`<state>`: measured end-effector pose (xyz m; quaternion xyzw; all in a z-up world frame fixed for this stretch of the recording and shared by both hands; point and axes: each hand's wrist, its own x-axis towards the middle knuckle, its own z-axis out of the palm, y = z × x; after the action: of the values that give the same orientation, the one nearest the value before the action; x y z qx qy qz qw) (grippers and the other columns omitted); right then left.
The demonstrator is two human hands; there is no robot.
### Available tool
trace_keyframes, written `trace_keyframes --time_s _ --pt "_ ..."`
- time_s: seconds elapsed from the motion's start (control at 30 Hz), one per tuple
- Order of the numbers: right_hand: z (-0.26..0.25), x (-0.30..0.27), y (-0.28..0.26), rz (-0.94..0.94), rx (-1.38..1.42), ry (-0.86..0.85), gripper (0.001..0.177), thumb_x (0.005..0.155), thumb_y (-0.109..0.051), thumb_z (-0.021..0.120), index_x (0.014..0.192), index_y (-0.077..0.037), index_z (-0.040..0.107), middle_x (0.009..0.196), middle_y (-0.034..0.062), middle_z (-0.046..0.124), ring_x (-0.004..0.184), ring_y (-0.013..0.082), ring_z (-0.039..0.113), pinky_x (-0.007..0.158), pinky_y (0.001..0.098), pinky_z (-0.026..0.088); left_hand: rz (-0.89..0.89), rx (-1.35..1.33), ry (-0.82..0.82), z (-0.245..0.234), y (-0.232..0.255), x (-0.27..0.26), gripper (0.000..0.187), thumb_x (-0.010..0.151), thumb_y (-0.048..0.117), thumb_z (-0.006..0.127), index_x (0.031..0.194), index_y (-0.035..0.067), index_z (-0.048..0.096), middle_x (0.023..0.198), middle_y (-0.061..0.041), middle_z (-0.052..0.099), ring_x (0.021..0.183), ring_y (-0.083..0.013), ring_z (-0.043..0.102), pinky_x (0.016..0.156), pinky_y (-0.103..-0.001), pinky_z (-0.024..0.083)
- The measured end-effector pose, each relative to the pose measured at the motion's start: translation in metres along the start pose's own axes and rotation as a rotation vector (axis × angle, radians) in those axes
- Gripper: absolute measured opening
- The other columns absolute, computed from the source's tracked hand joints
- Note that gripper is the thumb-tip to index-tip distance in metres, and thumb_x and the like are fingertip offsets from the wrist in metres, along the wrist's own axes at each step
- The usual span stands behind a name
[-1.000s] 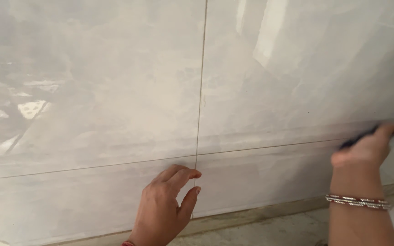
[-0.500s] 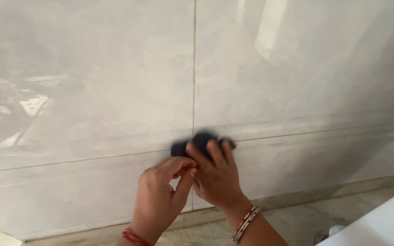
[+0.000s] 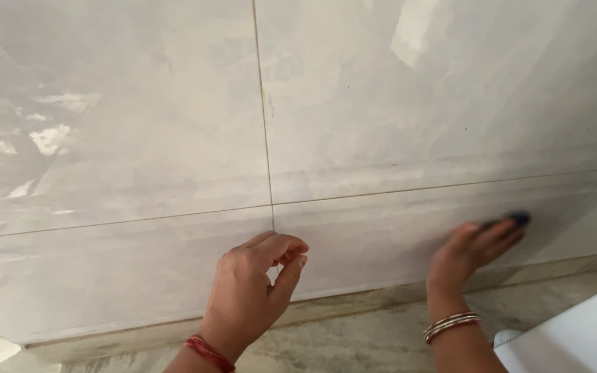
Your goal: The person wipes down the sink and wall tiles with a cloth, then places the cloth in the sink basin and rubs their hands together.
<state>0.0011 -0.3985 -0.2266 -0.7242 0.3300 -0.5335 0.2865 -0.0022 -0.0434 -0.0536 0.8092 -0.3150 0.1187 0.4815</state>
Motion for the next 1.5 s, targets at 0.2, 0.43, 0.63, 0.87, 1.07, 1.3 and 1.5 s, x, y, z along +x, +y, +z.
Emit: trace_keyframes --time_s 0.2,0.43,0.63,0.87,1.07,1.3,1.5 --pt "0.024 -0.026 -0.054 0.410 0.122 0.093 0.090 0.107 -0.066 0.021 0.166 0.001 0.011 0.172 0.0286 0.012 0.161 0.0442 0.015 0.134 0.0534 0.015 0.032 0.022 0.010 -0.020 -0.005 -0.001 0.006 0.086 0.009 0.071 0.089 0.005 0.073 0.083 -0.008 0.076 0.074 -0.0207 0.076 0.064 -0.031 0.059" --pt "0.035 -0.164 -0.190 -0.095 0.084 -0.112 0.080 0.109 -0.051 0.032 0.164 0.002 0.007 0.169 0.0338 -0.005 0.157 0.0522 -0.005 0.124 0.0650 0.011 0.036 0.022 0.045 -0.049 -0.012 -0.007 0.006 0.086 0.010 0.071 0.090 0.005 0.073 0.083 -0.008 0.076 0.072 -0.0214 0.075 0.064 -0.031 0.059" --pt "0.012 -0.226 -0.224 -0.675 -0.150 -1.076 0.045 0.104 -0.030 0.053 0.148 -0.021 0.048 0.148 -0.0016 0.048 0.143 0.0369 0.028 0.126 0.0579 0.022 -0.079 0.030 0.034 -0.072 -0.020 -0.014 0.009 0.084 0.012 0.071 0.089 0.006 0.075 0.082 -0.007 0.077 0.066 -0.0207 0.075 0.059 -0.031 0.059" --pt "0.021 -0.171 -0.152 -1.523 -0.012 -0.571 0.047 0.097 -0.005 0.059 0.137 -0.029 0.062 0.154 -0.0138 0.052 0.151 0.0080 0.034 0.129 0.0329 0.027 -0.054 0.093 -0.022 -0.057 -0.028 -0.017 0.008 0.084 0.012 0.071 0.089 0.006 0.074 0.083 -0.007 0.076 0.070 -0.0212 0.074 0.062 -0.032 0.059" --pt "-0.023 -0.088 -0.097 -1.203 -0.540 -0.997 0.053 0.095 -0.010 0.057 0.140 -0.036 0.060 0.132 -0.0067 0.062 0.120 0.0189 0.054 0.109 0.0427 0.042 -0.011 0.095 -0.075 -0.022 -0.023 -0.014 0.007 0.083 0.010 0.070 0.088 0.007 0.074 0.085 -0.006 0.076 0.072 -0.0214 0.074 0.065 -0.033 0.058" --pt "-0.045 -0.001 -0.014 -0.605 -0.338 -0.179 0.064 0.116 -0.038 0.047 0.163 0.004 0.032 0.169 0.0384 0.018 0.159 0.0562 0.019 0.132 0.0615 0.022 -0.058 0.081 -0.180 0.018 -0.012 -0.009 0.006 0.085 0.011 0.069 0.086 0.008 0.074 0.084 -0.005 0.077 0.072 -0.0210 0.074 0.065 -0.034 0.058" --pt "-0.025 0.066 0.035 0.393 0.278 -0.085 0.074 0.113 -0.058 0.024 0.168 -0.015 -0.001 0.176 0.0134 -0.001 0.163 0.0312 0.014 0.132 0.0472 0.017 -0.033 0.076 -0.245 0.027 -0.006 -0.014 0.006 0.086 0.013 0.070 0.087 0.009 0.075 0.084 -0.005 0.076 0.073 -0.0214 0.075 0.064 -0.033 0.059"
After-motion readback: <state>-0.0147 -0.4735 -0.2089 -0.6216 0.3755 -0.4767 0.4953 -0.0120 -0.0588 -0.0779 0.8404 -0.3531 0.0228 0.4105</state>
